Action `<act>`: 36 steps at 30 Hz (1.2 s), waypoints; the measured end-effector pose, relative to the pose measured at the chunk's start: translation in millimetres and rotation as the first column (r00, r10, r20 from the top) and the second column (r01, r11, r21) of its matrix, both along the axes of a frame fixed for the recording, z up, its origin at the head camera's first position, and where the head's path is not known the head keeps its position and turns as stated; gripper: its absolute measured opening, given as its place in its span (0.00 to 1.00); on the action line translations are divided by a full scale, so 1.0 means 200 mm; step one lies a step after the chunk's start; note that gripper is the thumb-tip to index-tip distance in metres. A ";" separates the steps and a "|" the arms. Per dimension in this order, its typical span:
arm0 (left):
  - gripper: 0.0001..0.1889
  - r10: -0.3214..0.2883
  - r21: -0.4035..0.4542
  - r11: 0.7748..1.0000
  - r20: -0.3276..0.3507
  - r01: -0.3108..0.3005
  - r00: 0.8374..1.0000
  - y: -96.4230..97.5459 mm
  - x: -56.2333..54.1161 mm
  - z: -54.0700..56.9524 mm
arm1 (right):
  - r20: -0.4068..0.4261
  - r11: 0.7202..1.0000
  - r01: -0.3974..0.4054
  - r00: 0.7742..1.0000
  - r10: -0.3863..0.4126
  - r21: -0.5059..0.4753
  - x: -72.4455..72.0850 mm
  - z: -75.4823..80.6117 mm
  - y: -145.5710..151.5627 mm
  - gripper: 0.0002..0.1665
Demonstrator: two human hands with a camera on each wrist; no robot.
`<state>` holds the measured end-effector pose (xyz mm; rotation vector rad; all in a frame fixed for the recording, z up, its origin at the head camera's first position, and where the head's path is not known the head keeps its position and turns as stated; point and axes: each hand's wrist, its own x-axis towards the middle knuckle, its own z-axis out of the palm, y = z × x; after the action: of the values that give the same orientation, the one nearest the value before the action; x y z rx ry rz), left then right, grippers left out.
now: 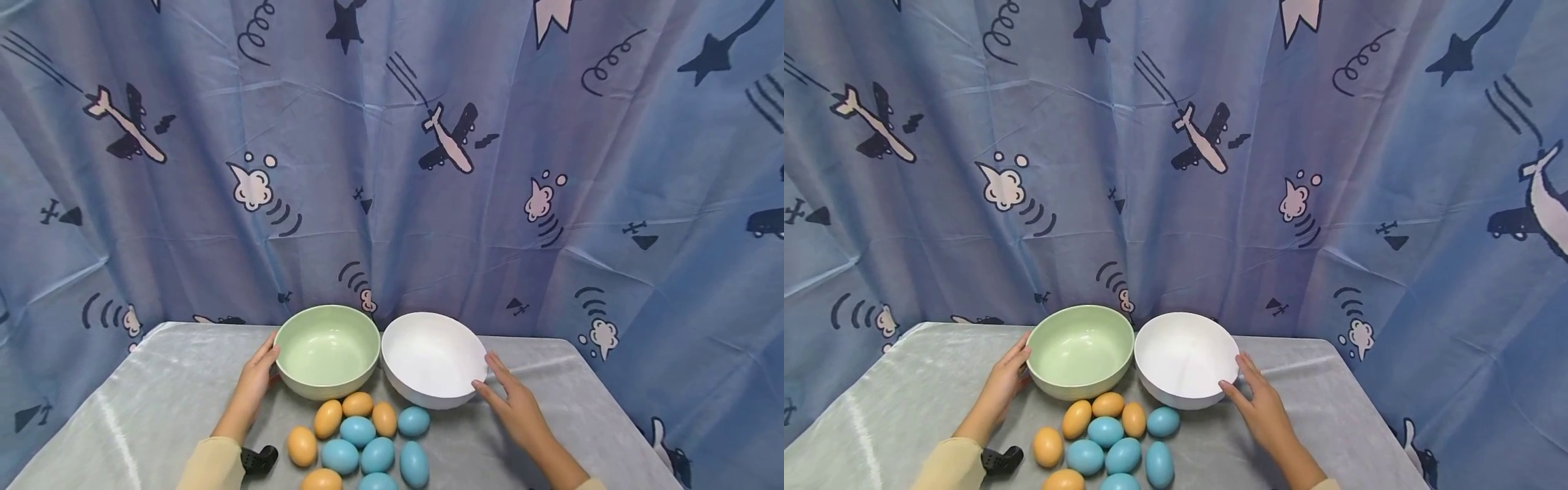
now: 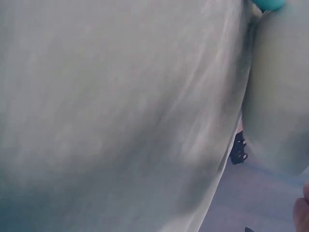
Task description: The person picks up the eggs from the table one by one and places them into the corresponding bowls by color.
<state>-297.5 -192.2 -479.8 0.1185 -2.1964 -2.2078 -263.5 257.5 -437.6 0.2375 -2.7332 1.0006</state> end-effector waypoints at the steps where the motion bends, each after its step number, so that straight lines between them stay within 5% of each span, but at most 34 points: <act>1: 0.30 0.000 0.004 1.000 0.000 0.000 1.000 0.00 0.00 0.00 | -0.003 1.000 -0.001 1.000 0.001 -0.007 0.01 0.00 -0.01 0.43; 14: 0.30 0.023 0.051 0.998 -0.008 -0.022 1.000 0.02 0.00 -0.02 | -0.110 0.994 -0.021 0.994 0.009 -0.107 0.12 0.00 -0.09 0.38; 21: 0.30 0.021 0.051 0.999 -0.010 -0.021 1.000 0.04 -0.01 -0.03 | -0.234 0.983 -0.092 0.971 0.054 -0.156 0.19 0.00 -0.13 0.33; 31: 0.31 0.055 0.070 0.996 -0.005 -0.055 0.998 0.03 0.00 -0.03 | -0.145 0.975 -0.080 0.988 0.050 -0.209 0.28 0.05 -0.19 0.32; 36: 0.31 0.061 0.082 0.995 0.002 -0.061 0.998 0.03 0.00 -0.03 | -0.177 0.955 -0.133 0.980 0.087 -0.266 0.29 0.04 -0.20 0.32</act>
<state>-297.9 -185.3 -485.1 0.1848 -2.0730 -2.2652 -205.7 217.8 -430.5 0.4072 -2.4207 1.3163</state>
